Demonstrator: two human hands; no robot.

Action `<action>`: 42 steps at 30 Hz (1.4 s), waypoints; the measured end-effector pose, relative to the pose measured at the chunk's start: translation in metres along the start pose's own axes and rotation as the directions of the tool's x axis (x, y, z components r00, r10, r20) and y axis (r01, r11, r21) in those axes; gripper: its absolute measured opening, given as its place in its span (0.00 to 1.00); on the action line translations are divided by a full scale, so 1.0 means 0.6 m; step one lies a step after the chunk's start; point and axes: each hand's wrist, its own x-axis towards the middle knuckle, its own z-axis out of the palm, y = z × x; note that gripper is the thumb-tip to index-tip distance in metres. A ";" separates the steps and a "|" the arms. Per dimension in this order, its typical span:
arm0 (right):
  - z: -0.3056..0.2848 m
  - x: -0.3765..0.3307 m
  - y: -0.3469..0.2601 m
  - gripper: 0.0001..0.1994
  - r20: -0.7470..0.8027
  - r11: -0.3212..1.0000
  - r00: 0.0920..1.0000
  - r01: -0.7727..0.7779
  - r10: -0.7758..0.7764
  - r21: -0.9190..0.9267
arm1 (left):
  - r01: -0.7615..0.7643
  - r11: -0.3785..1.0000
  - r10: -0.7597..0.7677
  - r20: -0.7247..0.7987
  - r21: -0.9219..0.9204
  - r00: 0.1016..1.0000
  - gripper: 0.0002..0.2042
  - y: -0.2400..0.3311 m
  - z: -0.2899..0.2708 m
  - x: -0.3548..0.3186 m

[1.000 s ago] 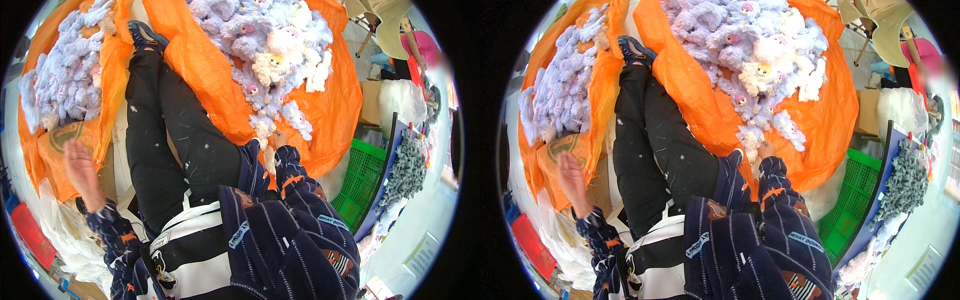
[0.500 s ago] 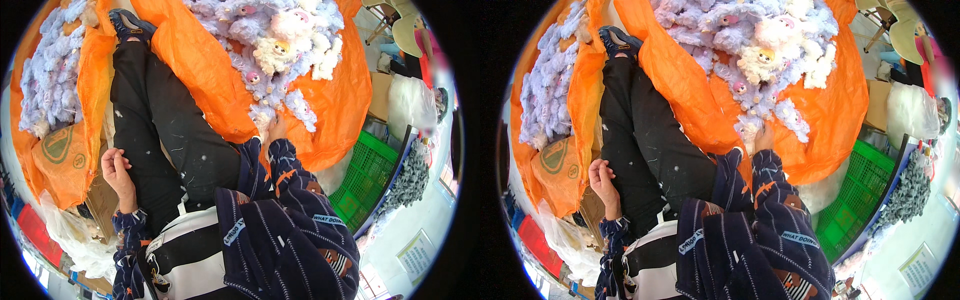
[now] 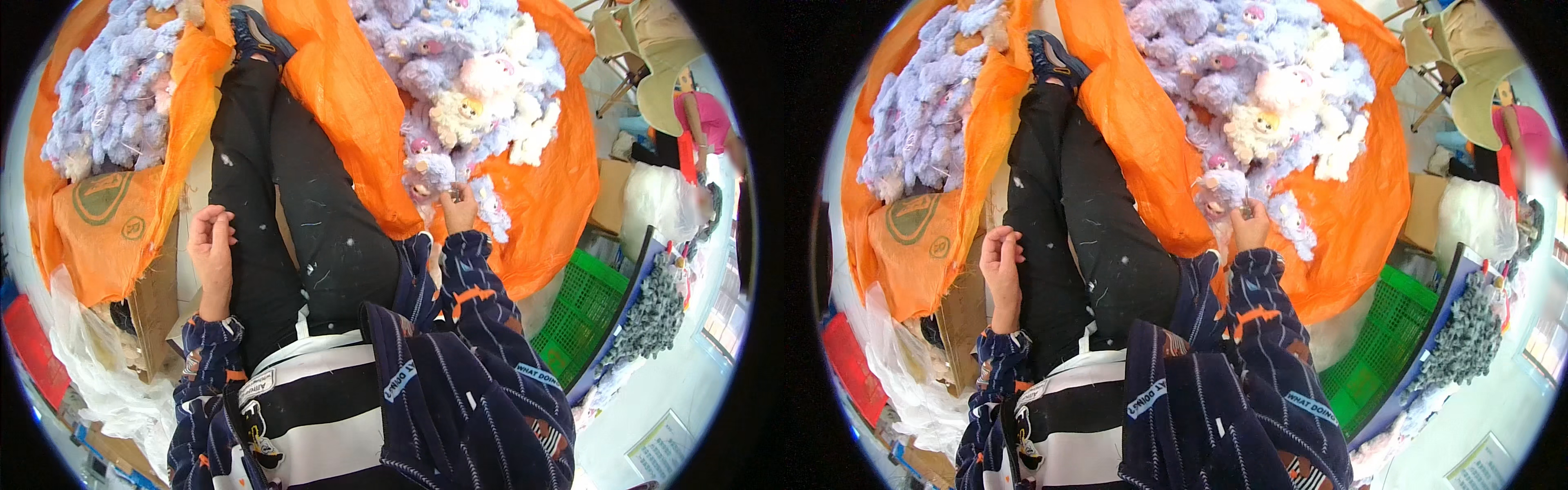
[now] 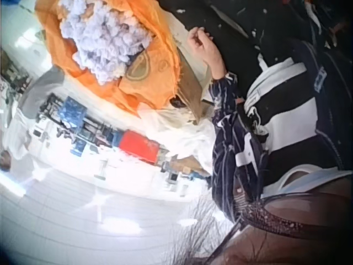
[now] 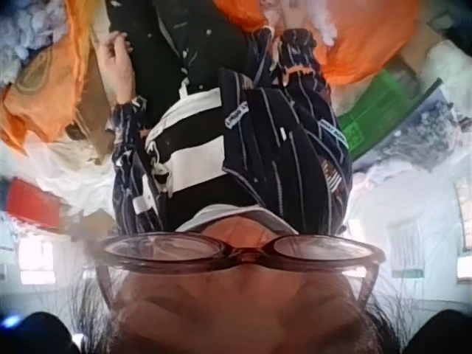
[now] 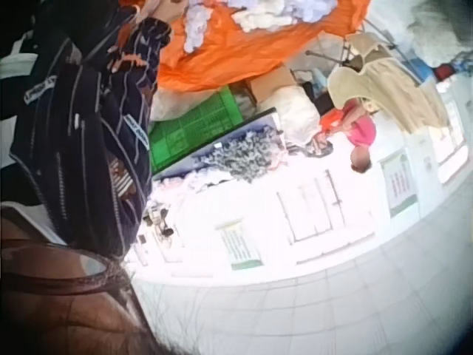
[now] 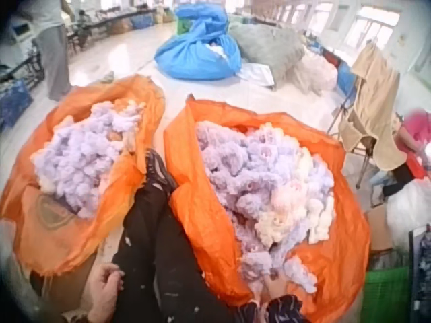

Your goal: The person sits on the floor and repeatedly picks up small stuffed bunny toys from an orange sack. Using scissors, they trim stray threads and loose fur from the toys' bodies and ears, then place the finished items back into the sack.

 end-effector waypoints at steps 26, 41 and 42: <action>0.036 -0.337 -0.495 0.12 0.777 0.471 0.152 0.859 -0.611 0.202 | 0.395 0.696 -0.061 0.499 -0.599 0.864 0.28 0.022 0.015 -0.155; 0.016 -0.302 -0.471 0.16 0.557 0.796 0.587 0.544 -0.587 0.265 | 0.635 0.309 -0.049 0.655 -0.708 0.754 0.22 0.033 -0.028 -0.146; 0.024 -0.304 -0.469 0.16 0.489 0.683 0.504 0.659 -0.712 0.315 | 0.628 0.342 -0.045 0.655 -0.699 0.754 0.22 0.033 -0.026 -0.148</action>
